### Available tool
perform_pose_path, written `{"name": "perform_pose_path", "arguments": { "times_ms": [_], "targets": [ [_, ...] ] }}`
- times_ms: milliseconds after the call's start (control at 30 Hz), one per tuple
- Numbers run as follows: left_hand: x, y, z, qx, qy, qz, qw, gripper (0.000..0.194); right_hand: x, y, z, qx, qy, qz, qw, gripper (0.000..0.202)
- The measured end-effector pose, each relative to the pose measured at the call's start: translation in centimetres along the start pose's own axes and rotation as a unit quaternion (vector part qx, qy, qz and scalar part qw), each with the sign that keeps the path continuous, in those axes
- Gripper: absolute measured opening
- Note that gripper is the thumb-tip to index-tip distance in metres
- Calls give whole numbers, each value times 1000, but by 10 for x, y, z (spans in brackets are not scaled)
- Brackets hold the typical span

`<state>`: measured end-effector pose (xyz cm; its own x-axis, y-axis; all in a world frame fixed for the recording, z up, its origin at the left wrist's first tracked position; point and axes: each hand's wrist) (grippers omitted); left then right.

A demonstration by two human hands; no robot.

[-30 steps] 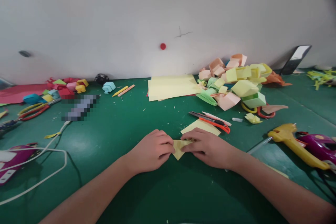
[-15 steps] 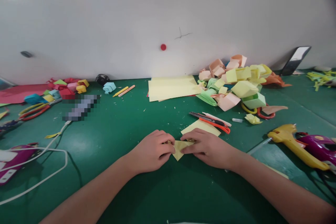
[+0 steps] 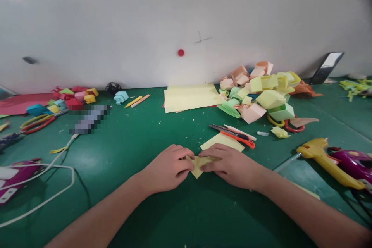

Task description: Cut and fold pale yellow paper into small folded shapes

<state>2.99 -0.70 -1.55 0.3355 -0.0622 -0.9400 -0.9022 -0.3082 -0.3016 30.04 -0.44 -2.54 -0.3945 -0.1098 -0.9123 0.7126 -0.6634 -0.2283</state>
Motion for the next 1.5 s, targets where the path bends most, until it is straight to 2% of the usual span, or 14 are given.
{"name": "perform_pose_path", "arguments": {
  "times_ms": [733, 967, 1300, 1500],
  "targets": [
    [0, -2, -1, -20, 29, 10, 999, 19, 1, 1, 7, 11, -3, 16, 1000, 31],
    [1, -2, -3, -49, 39, 17, 998, 17, 3, -1, 10, 23, -4, 22, 999, 28],
    [-3, -7, -15, -125, 53, 44, 990, 16, -4, 0, 13, 50, 11, 45, 998, 27],
    [-5, -8, -21, -143, 49, 57, 987, 20, -7, -1, 13, 54, 10, 60, 997, 27]
  ]
}}
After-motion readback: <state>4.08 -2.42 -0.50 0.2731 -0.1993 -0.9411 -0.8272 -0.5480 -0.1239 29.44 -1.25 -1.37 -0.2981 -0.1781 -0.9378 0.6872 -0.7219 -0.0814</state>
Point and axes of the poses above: each hand's wrist, its own y-axis away from the middle knuckle, its own x-axis out of the palm, z = x × y, and after that the axes turned 13 degrees about x, right-handed
